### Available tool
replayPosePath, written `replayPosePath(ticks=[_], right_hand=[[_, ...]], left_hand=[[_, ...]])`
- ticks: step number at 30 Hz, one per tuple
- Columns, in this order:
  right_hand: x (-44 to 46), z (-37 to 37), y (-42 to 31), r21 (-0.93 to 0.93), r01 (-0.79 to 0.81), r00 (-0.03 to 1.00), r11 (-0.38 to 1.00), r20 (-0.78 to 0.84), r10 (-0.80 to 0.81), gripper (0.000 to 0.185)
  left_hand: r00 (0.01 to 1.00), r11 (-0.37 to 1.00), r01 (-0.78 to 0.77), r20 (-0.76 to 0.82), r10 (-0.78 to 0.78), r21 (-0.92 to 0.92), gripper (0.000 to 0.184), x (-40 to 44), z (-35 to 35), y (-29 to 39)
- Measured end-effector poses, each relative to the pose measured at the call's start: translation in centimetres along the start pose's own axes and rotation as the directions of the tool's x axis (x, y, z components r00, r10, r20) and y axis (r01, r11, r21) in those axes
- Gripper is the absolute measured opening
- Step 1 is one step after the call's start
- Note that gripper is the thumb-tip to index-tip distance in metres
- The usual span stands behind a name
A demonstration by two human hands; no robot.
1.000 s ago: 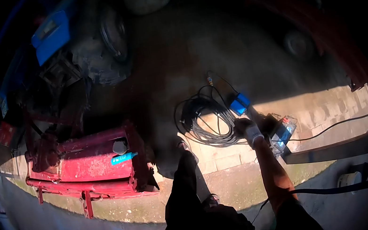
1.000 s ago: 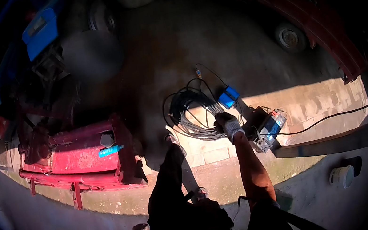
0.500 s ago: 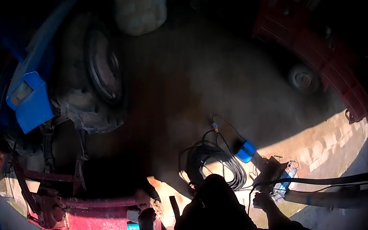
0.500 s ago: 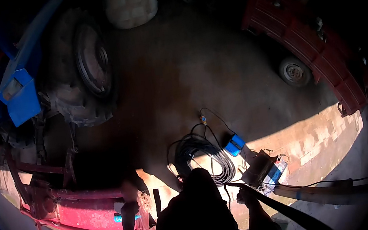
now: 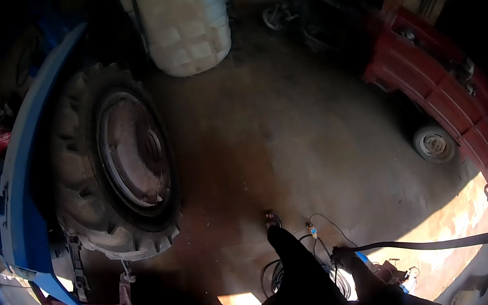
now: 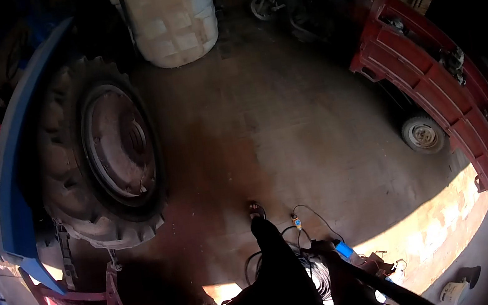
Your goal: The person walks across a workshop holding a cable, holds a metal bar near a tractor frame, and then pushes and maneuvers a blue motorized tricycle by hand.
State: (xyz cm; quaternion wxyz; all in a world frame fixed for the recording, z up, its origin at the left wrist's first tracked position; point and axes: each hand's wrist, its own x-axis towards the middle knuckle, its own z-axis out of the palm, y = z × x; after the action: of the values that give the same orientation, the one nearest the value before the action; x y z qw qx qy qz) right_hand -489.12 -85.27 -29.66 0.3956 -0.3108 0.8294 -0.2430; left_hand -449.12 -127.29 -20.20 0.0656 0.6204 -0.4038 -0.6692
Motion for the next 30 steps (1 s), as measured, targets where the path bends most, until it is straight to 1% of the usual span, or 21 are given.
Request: replayPosePath(ticks=[1,2,3,4,5,6,7,8,10,12,13,14,18,20,21,22,24,25,27,28,30], right_hand=[[2.0,-4.3,-4.1,0.763,-0.335,0.922,0.553,0.144,0.359,0.016],[3.9,-9.3,-9.5,0.926,-0.371,0.737,0.064,0.252,0.627,0.01],[6.4,-12.9,-9.3,0.939,-0.294,0.866,0.181,0.182,0.465,0.007],[10.1,-16.0,-9.5,0.849,-0.135,0.943,0.511,-0.048,0.328,0.006],[12.7,-19.2,-9.4,0.922,-0.195,0.92,0.334,0.055,0.388,0.005],[14.9,-24.1,-12.8,0.961,-0.24,0.884,0.141,0.156,0.441,0.006],[16.9,-28.1,-16.0,0.961,-0.169,0.863,0.219,0.036,0.505,0.011],[19.5,-31.3,-17.1,0.956,-0.173,0.855,0.238,0.026,0.517,0.019],[24.1,-36.8,-18.8,0.98,-0.055,0.898,0.193,-0.036,0.438,0.023],[27.9,-40.9,-20.8,0.986,-0.008,0.896,0.168,-0.068,0.438,0.024],[31.7,-42.7,-19.4,0.988,0.038,0.892,0.148,-0.1,0.44,0.025],[34.0,-44.3,-19.2,0.991,0.034,0.885,0.131,-0.091,0.457,0.026],[39.6,-47.3,-18.3,0.998,0.053,0.863,0.024,-0.058,0.502,0.031],[40.8,-49.8,-18.1,0.998,0.037,0.84,-0.052,-0.003,0.542,0.022],[41.4,-50.8,-17.7,0.997,0.057,0.836,-0.056,-0.017,0.548,0.021],[42.3,-51.5,-17.2,0.994,0.078,0.829,-0.072,-0.025,0.558,0.02],[42.2,-53.3,-16.7,0.975,0.151,0.829,-0.162,-0.036,0.559,0.019],[42.6,-55.3,-17.0,0.973,0.177,0.793,-0.148,-0.052,0.607,0.019],[43.8,-58.3,-15.5,0.971,0.206,0.74,-0.124,-0.071,0.669,0.017],[44.9,-59.5,-14.5,0.968,0.213,0.737,-0.134,-0.069,0.672,0.017],[46.6,-61.7,-12.0,0.935,0.3,0.72,-0.189,-0.092,0.688,0.016]], left_hand=[[0.996,0.995,0.073,-0.047,-0.07,0.062,0.023,0.3,2.3,2.2],[0.983,0.978,0.164,-0.1,-0.152,0.13,0.025,-0.6,3.5,3.5],[0.983,0.975,0.185,-0.031,-0.183,0.125,0.025,0.4,5.1,5.7],[0.976,0.971,0.207,0.04,-0.213,0.115,0.025,1.5,6.4,7.7],[0.971,0.975,0.22,0.085,-0.222,0.033,0.021,3.1,8.0,9.7],[0.965,0.97,0.237,0.129,-0.23,-0.049,0.017,4.7,9.5,11.7],[0.956,0.957,0.261,0.173,-0.237,-0.128,0.013,6.2,11.2,13.8],[0.957,0.957,0.262,0.16,-0.241,-0.126,0.012,7.6,13.4,16.4],[0.967,0.97,0.226,0.142,-0.212,-0.094,0.01,10.2,17.9,22.3],[0.972,0.981,0.189,0.15,-0.18,-0.046,0.01,13.1,22.2,27.5],[0.974,0.984,0.162,0.145,-0.171,0.073,0.009,17.7,26.3,30.0],[0.979,0.976,0.132,0.133,-0.156,0.174,0.008,19.7,29.3,32.9],[0.978,0.956,0.034,0.188,-0.092,0.291,0.009,28.1,37.0,41.1],[0.937,0.955,0.17,0.261,-0.233,0.241,0.014,32.0,40.4,44.1],[0.947,0.951,0.169,0.226,-0.229,0.258,0.021,33.5,42.8,46.7],[0.945,0.945,0.156,0.235,-0.228,0.289,0.021,36.4,44.9,49.1],[0.805,0.951,0.208,0.511,-0.3,0.23,0.015,40.5,48.0,53.2],[0.803,0.947,0.2,0.512,-0.305,0.25,0.015,40.3,50.8,56.3],[0.91,0.915,-0.062,0.398,-0.111,0.398,0.008,39.7,58.4,63.3],[0.91,0.91,-0.067,0.4,-0.112,0.41,0.008,40.5,61.6,65.9],[0.919,0.899,-0.182,0.395,0.011,0.398,0.017,42.0,67.4,69.6]])
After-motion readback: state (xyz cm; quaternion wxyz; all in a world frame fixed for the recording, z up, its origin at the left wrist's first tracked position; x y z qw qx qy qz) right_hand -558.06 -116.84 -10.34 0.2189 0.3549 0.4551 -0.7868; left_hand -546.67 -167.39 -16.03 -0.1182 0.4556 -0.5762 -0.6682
